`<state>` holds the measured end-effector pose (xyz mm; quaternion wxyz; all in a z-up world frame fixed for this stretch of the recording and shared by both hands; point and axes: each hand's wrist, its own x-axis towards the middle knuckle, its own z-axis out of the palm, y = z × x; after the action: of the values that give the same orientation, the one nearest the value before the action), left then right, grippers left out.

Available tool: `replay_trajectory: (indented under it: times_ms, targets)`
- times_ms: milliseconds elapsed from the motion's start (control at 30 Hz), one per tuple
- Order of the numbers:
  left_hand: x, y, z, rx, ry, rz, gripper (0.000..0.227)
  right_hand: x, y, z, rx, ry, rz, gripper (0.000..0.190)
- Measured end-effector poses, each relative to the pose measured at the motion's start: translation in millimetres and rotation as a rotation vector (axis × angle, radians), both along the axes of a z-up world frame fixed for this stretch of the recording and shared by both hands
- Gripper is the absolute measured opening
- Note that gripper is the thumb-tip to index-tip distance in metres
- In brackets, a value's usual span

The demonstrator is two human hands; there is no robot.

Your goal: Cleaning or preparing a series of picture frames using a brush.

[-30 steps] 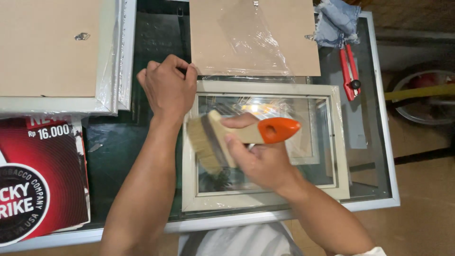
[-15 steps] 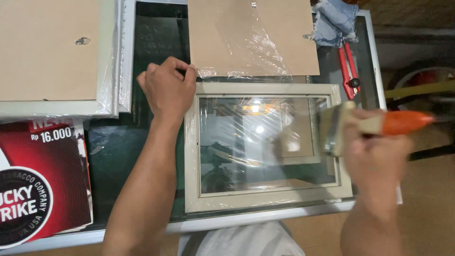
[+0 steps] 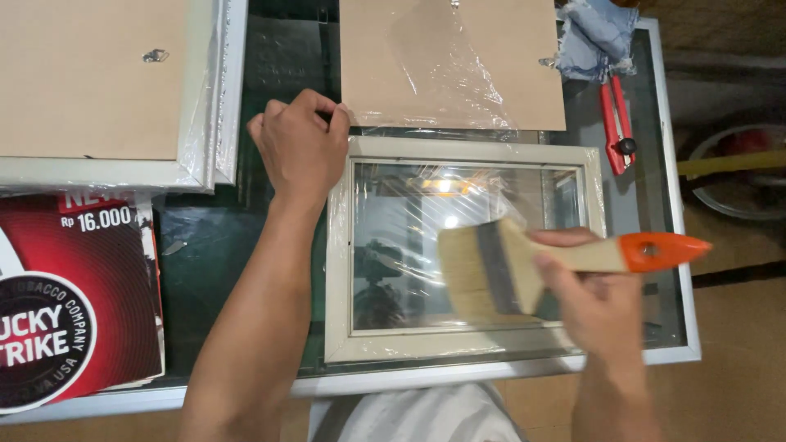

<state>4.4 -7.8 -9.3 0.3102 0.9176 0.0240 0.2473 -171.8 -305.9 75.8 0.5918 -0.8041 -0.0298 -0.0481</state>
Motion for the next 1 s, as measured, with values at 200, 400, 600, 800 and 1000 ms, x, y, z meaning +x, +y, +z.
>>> replay_trajectory:
  times_ms: [200, 400, 600, 800, 1000]
  targets:
    - [0, -2, 6, 0.011, 0.066, 0.015, 0.015, -38, -49, 42, -0.762, 0.026, -0.527, 0.017]
    - [0, -1, 4, -0.012, 0.043, 0.001, 0.014, -34, -13, 21, -0.697, -0.236, -0.335, 0.009]
    - [0, -1, 3, 0.011, 0.004, 0.003, 0.014, -22, 112, 32, -0.384, -0.365, 0.175, 0.016]
    - [1, 0, 0, -0.002, -0.049, 0.005, 0.016, -3, 109, 29, 0.06, 0.164, 0.352, 0.025]
    - [3, 1, -2, -0.015, -0.006, 0.018, 0.015, 19, 116, 20, -0.07, 0.085, 0.29, 0.02]
